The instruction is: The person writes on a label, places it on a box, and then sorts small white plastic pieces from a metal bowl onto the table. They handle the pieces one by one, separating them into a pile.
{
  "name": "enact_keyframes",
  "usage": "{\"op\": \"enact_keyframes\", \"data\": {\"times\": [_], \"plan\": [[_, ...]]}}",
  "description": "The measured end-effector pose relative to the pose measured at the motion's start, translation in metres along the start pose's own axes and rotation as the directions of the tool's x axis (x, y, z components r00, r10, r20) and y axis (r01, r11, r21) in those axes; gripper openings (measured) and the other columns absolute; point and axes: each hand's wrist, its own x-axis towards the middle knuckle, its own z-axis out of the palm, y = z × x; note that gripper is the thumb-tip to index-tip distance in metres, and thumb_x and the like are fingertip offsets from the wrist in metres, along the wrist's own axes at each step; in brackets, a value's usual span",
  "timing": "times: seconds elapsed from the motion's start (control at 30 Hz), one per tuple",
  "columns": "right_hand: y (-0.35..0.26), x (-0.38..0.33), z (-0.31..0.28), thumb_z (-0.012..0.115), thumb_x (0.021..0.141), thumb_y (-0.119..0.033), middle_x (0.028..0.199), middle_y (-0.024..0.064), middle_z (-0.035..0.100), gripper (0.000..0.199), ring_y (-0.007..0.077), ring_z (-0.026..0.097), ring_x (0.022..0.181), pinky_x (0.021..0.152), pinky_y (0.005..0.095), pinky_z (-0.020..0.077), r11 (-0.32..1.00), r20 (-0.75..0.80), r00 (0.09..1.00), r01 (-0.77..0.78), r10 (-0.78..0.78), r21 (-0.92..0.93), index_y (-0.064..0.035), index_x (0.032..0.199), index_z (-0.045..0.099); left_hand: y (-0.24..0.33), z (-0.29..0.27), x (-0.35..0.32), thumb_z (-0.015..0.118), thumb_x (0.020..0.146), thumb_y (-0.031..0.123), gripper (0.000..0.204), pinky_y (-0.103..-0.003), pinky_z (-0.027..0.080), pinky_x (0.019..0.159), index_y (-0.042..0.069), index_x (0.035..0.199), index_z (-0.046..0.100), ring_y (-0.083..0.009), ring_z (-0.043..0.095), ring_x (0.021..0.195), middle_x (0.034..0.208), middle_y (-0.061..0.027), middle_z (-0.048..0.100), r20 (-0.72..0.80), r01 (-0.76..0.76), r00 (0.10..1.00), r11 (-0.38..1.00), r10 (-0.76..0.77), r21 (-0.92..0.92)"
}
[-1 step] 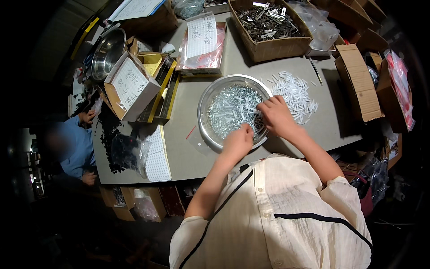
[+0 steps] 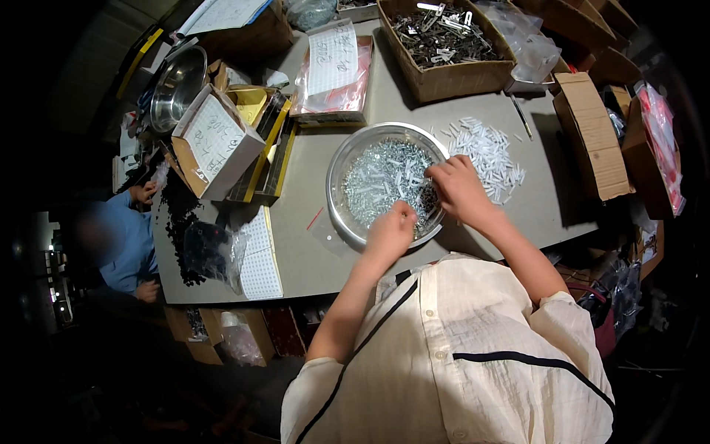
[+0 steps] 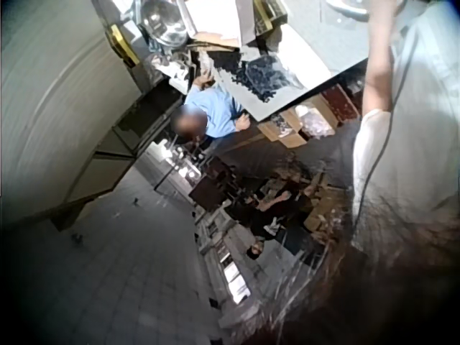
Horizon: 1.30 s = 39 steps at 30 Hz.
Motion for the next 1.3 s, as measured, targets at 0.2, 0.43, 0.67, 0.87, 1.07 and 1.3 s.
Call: {"op": "enact_keyframes", "data": {"times": [0.2, 0.43, 0.67, 0.87, 1.07, 1.3], "plan": [[-0.014, 0.008, -0.036, 0.073, 0.092, -0.013, 0.101, 0.0013, 0.071, 0.02, 0.01, 0.063, 0.093, 0.083, 0.0291, 0.0507, 0.498, 0.288, 0.942, -0.337, 0.175, 0.799, -0.0006, 0.108, 0.071, 0.016, -0.043, 0.004, 0.049, 0.106, 0.018, 0.016, -0.018, 0.025, 0.042, 0.004, 0.109, 0.057, -0.0057, 0.033, 0.051, 0.068, 0.0018, 0.045, 0.493, 0.496, 0.866, 0.03, -0.079, -0.868], [-0.008, 0.011, -0.032, 0.066, 0.077, -0.003, 0.093, 0.014, 0.07, 0.023, 0.0351, 0.066, 0.089, 0.086, 0.0413, 0.0524, 0.908, 0.156, 0.988, -0.067, 0.002, 0.413, -0.0048, 0.099, 0.073, 0.022, -0.036, 0.007, 0.045, 0.106, 0.025, 0.026, -0.02, 0.027, 0.04, 0.005, 0.092, 0.054, -0.0069, 0.034, 0.05, 0.071, -0.0059, 0.049, 0.598, 0.59, 0.799, -0.114, -0.06, -0.799], [-0.007, -0.018, -0.005, 0.073, 0.083, -0.015, 0.098, 0.0073, 0.064, 0.014, 0.0279, 0.06, 0.099, 0.092, 0.0394, 0.0469, 0.962, 0.279, 0.923, 0.272, -0.265, 0.015, -0.0084, 0.094, 0.071, -0.001, -0.037, 0.001, 0.046, 0.107, 0.024, 0.025, -0.021, 0.029, 0.042, 0.006, 0.09, 0.053, -0.0066, 0.036, 0.051, 0.072, -0.0034, 0.05, 0.487, 0.474, 0.854, -0.11, -0.185, -0.873], [-0.005, -0.016, -0.021, 0.072, 0.087, -0.02, 0.1, 0.0096, 0.062, 0.016, 0.0282, 0.059, 0.098, 0.087, 0.0405, 0.049, 0.942, 0.396, 0.856, 0.316, -0.333, 0.11, -0.0062, 0.096, 0.069, -0.003, -0.056, -0.008, 0.047, 0.108, 0.023, 0.024, -0.021, 0.03, 0.043, 0.007, 0.091, 0.053, -0.006, 0.037, 0.052, 0.073, -0.0028, 0.051, 0.376, 0.39, 0.879, -0.011, -0.292, -0.921], [-0.003, -0.015, -0.033, 0.075, 0.068, -0.003, 0.109, 0.0128, 0.063, 0.039, 0.032, 0.059, 0.107, 0.096, 0.0414, 0.0491, 0.918, 0.436, 0.813, 0.288, -0.386, 0.274, -0.0032, 0.107, 0.069, -0.012, -0.067, -0.018, 0.047, 0.108, 0.022, 0.023, -0.02, 0.029, 0.041, 0.007, 0.092, 0.054, -0.0056, 0.039, 0.051, 0.071, -0.0015, 0.051, 0.285, 0.29, 0.897, -0.037, -0.339, -0.956], [0.008, -0.027, -0.031, 0.069, 0.078, 0.001, 0.11, 0.012, 0.066, 0.037, 0.0314, 0.062, 0.105, 0.089, 0.0386, 0.0521, 0.888, 0.258, 0.907, 0.211, -0.334, 0.409, -0.0025, 0.114, 0.07, -0.012, -0.058, -0.018, 0.047, 0.109, 0.024, 0.023, -0.021, 0.033, 0.045, 0.006, 0.098, 0.058, -0.007, 0.044, 0.055, 0.077, -0.0026, 0.057, 0.308, 0.305, 0.871, -0.07, -0.382, -0.95]]}}
